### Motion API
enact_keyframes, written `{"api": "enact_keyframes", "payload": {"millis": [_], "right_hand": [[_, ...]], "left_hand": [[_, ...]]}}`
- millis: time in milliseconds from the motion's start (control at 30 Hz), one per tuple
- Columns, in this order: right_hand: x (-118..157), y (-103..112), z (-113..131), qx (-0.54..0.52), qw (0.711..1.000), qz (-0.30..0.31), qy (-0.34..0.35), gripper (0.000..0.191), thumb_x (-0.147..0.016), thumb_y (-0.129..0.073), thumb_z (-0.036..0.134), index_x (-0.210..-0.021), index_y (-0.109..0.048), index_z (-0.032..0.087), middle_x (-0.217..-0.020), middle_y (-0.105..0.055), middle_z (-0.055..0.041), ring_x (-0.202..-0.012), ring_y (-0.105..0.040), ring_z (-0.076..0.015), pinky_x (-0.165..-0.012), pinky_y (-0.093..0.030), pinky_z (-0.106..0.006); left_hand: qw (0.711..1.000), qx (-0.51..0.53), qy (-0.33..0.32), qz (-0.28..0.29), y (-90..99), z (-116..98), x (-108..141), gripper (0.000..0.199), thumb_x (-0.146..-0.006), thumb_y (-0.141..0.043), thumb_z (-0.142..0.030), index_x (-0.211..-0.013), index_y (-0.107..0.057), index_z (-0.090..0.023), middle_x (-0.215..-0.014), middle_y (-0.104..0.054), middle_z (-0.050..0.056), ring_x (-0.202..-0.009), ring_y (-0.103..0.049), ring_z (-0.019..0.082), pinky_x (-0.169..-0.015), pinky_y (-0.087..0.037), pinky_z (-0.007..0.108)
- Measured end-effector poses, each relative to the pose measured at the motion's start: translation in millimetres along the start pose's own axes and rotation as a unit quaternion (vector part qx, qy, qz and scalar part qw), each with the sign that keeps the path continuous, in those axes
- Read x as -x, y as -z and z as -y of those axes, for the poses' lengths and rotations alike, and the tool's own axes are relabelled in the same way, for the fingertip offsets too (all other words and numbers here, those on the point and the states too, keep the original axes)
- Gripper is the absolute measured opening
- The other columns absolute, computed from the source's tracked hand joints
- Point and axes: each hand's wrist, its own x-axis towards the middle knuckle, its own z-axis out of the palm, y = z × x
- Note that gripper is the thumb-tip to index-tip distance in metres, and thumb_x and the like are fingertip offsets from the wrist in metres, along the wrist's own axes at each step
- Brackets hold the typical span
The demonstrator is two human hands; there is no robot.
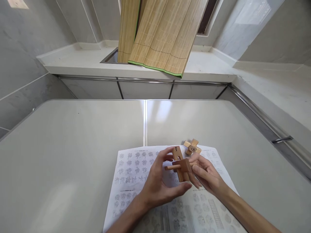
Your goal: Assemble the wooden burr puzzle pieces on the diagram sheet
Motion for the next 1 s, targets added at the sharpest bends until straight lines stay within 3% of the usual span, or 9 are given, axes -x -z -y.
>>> {"api": "enact_keyframes", "payload": {"millis": [100, 367, 500, 700, 767, 867, 1000], "right_hand": [[1, 0, -3, 0.006, 1.0, -0.002, 0.012, 0.024, -0.103, -0.065, 0.046, -0.109, -0.06, 0.023, -0.053, -0.05, 0.0088, -0.039, -0.043, -0.0113, -0.046, -0.036, -0.026], [0, -8, 2, 0.061, 0.998, -0.018, 0.015, 0.028, -0.099, -0.07, 0.046, -0.111, -0.063, 0.021, -0.059, -0.053, 0.0066, -0.042, -0.05, -0.0123, -0.046, -0.039, -0.027], [-1, -8, 2, 0.067, 0.997, -0.023, 0.025, 0.028, -0.098, -0.072, 0.045, -0.11, -0.064, 0.021, -0.06, -0.055, 0.006, -0.043, -0.051, -0.0124, -0.047, -0.042, -0.027], [1, -1, -3, 0.071, 0.995, -0.053, 0.044, 0.022, -0.1, -0.07, 0.04, -0.113, -0.065, 0.023, -0.066, -0.059, 0.0035, -0.047, -0.051, -0.0131, -0.049, -0.044, -0.03], [0, 0, -4, 0.063, 0.994, -0.07, 0.055, 0.022, -0.098, -0.071, 0.041, -0.111, -0.065, 0.024, -0.077, -0.064, 0.0007, -0.047, -0.05, -0.0121, -0.048, -0.046, -0.031], [-2, -1, -2, 0.044, 0.993, -0.084, 0.063, 0.023, -0.097, -0.073, 0.042, -0.109, -0.064, 0.024, -0.092, -0.068, -0.003, -0.045, -0.049, -0.0099, -0.046, -0.045, -0.031], [-6, -5, 2, 0.019, 0.994, -0.086, 0.062, 0.022, -0.097, -0.072, 0.042, -0.108, -0.065, 0.024, -0.093, -0.068, -0.0028, -0.042, -0.046, -0.0069, -0.045, -0.041, -0.028]], "left_hand": [[0.998, 0.04, 0.042, -0.007, 0.4, 0, 1, 0.104, -0.072, -0.093, -0.044, -0.156, -0.032, -0.032, -0.149, -0.054, 0.015, -0.133, -0.057, 0.036, -0.109, -0.051, 0.055], [0.997, 0.054, 0.056, 0.015, 0.5, -3, -3, 0.093, -0.078, -0.083, -0.059, -0.152, -0.037, -0.028, -0.133, -0.067, 0.013, -0.121, -0.066, 0.035, -0.108, -0.05, 0.054], [0.997, 0.038, 0.071, 0.007, 0.4, -5, -4, 0.086, -0.081, -0.08, -0.054, -0.15, -0.037, -0.027, -0.123, -0.073, 0.011, -0.118, -0.068, 0.034, -0.108, -0.049, 0.054], [0.997, 0.027, 0.058, -0.034, 3.6, -1, 0, 0.075, -0.084, -0.075, -0.042, -0.149, -0.039, -0.03, -0.132, -0.067, 0.009, -0.122, -0.066, 0.032, -0.112, -0.047, 0.052], [0.997, 0.04, 0.045, -0.041, 6.2, 2, -1, 0.073, -0.086, -0.074, -0.042, -0.148, -0.039, -0.029, -0.134, -0.065, 0.01, -0.122, -0.066, 0.031, -0.11, -0.049, 0.05], [0.997, 0.037, 0.036, -0.055, 13.9, 3, -4, 0.07, -0.088, -0.073, -0.044, -0.148, -0.04, -0.027, -0.138, -0.063, 0.012, -0.121, -0.065, 0.03, -0.11, -0.049, 0.05], [0.996, -0.001, 0.036, -0.084, 32.2, 1, -11, 0.074, -0.09, -0.073, -0.044, -0.151, -0.037, -0.025, -0.142, -0.061, 0.014, -0.125, -0.064, 0.03, -0.113, -0.048, 0.051]]}}
